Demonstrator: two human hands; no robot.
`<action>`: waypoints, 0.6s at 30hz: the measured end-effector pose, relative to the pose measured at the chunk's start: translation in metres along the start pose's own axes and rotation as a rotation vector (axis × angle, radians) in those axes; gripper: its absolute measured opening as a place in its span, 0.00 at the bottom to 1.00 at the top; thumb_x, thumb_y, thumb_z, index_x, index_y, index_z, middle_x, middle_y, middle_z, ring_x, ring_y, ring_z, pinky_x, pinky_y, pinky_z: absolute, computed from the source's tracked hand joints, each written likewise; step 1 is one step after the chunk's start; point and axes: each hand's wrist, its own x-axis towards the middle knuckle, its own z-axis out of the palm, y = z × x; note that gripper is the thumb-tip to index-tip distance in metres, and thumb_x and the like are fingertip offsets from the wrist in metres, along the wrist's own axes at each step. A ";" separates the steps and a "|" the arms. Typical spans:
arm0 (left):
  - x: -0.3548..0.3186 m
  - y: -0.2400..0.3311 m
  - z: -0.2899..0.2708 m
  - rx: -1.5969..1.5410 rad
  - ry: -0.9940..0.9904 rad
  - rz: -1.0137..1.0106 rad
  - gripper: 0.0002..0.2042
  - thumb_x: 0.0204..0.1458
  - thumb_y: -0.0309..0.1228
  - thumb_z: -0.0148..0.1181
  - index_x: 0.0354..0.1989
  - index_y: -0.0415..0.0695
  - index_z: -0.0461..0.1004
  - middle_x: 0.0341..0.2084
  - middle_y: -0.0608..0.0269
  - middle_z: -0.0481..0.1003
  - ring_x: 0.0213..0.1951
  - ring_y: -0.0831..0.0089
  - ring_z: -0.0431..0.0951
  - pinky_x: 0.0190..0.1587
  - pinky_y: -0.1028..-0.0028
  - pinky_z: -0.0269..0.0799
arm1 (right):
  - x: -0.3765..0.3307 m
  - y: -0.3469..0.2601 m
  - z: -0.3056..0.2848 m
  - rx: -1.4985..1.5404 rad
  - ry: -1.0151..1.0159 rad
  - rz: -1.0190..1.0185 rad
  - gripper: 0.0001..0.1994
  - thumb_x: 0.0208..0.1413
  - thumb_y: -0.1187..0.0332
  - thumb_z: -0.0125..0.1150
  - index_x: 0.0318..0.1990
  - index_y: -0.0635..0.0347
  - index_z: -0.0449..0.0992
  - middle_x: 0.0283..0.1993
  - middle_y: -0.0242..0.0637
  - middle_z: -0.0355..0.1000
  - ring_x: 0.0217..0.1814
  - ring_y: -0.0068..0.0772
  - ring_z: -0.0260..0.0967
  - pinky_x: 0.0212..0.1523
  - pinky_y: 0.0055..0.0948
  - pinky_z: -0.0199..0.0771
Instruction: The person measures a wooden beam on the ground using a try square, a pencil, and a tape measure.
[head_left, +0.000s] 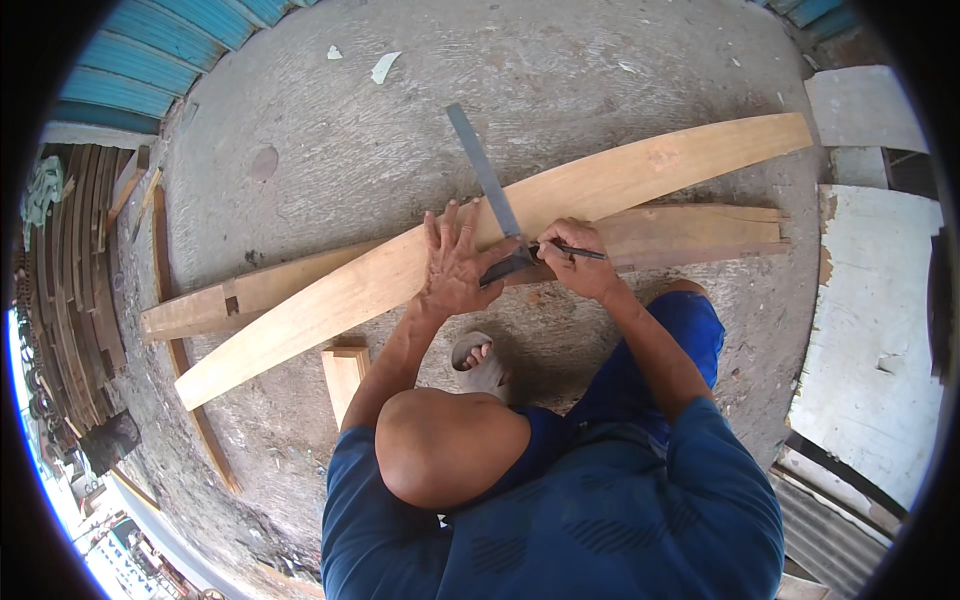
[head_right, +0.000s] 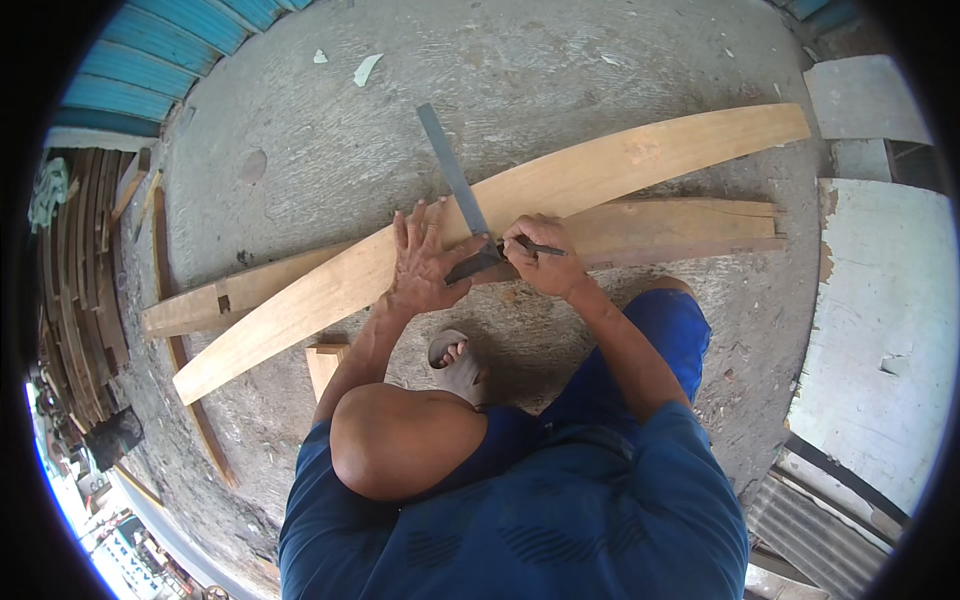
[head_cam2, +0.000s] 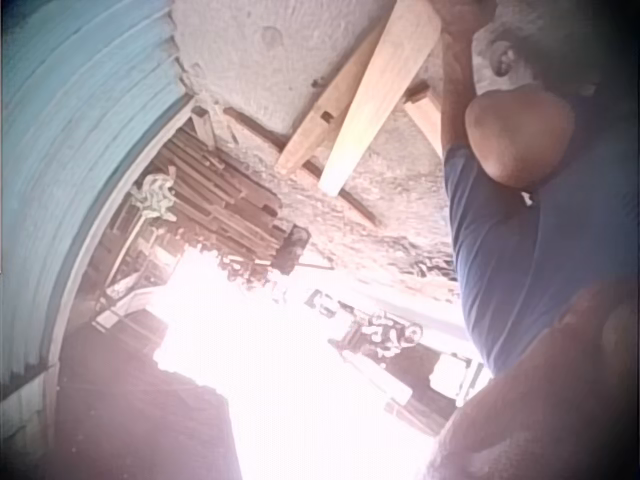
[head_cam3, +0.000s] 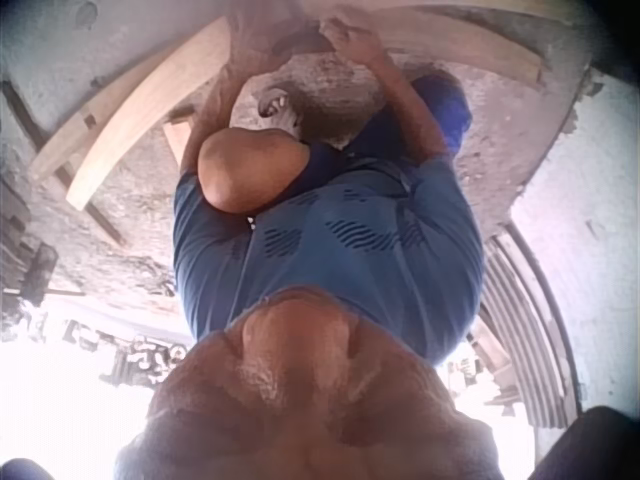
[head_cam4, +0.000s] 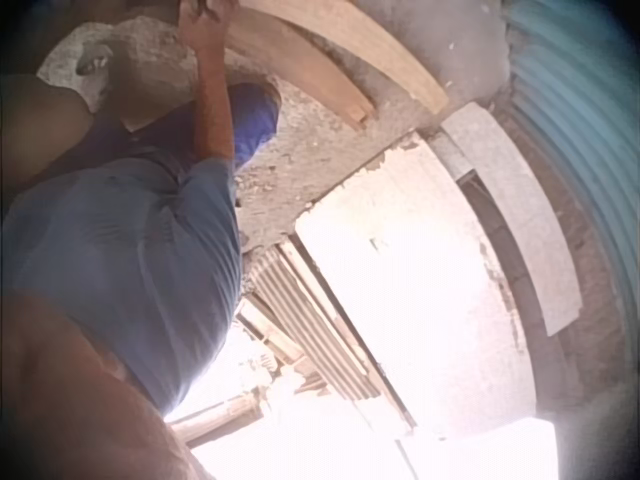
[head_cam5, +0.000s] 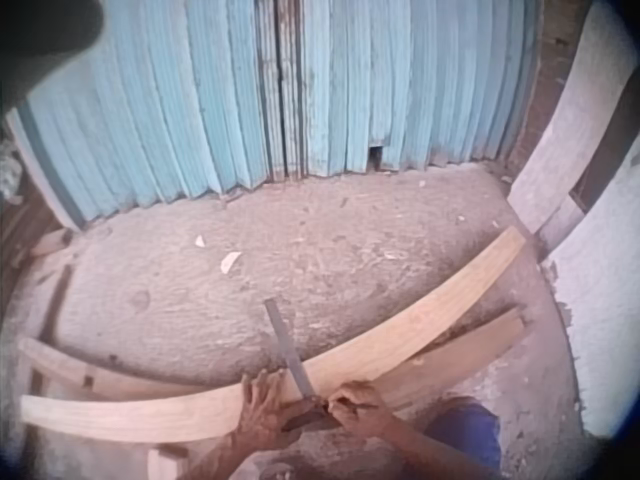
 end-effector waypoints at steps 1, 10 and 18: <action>0.000 0.000 0.000 -0.001 -0.001 0.003 0.36 0.41 0.47 0.75 0.65 0.78 0.75 0.76 0.40 0.50 0.76 0.29 0.41 0.73 0.26 0.30 | 0.000 0.000 0.000 -0.002 0.001 -0.001 0.04 0.57 0.69 0.63 0.34 0.57 0.75 0.32 0.40 0.77 0.36 0.47 0.74 0.44 0.44 0.73; 0.000 0.000 0.002 -0.004 0.006 0.007 0.36 0.41 0.47 0.75 0.65 0.78 0.75 0.75 0.38 0.51 0.76 0.29 0.41 0.73 0.26 0.29 | -0.001 0.000 0.005 -0.008 0.011 0.022 0.04 0.57 0.69 0.63 0.34 0.57 0.75 0.30 0.39 0.77 0.35 0.47 0.74 0.44 0.44 0.73; -0.004 -0.002 0.001 -0.004 0.015 0.008 0.35 0.41 0.45 0.75 0.65 0.76 0.76 0.75 0.39 0.52 0.76 0.28 0.43 0.72 0.25 0.33 | -0.007 -0.008 0.002 -0.190 -0.097 -0.093 0.03 0.55 0.69 0.61 0.34 0.54 0.74 0.32 0.38 0.77 0.35 0.47 0.74 0.44 0.43 0.72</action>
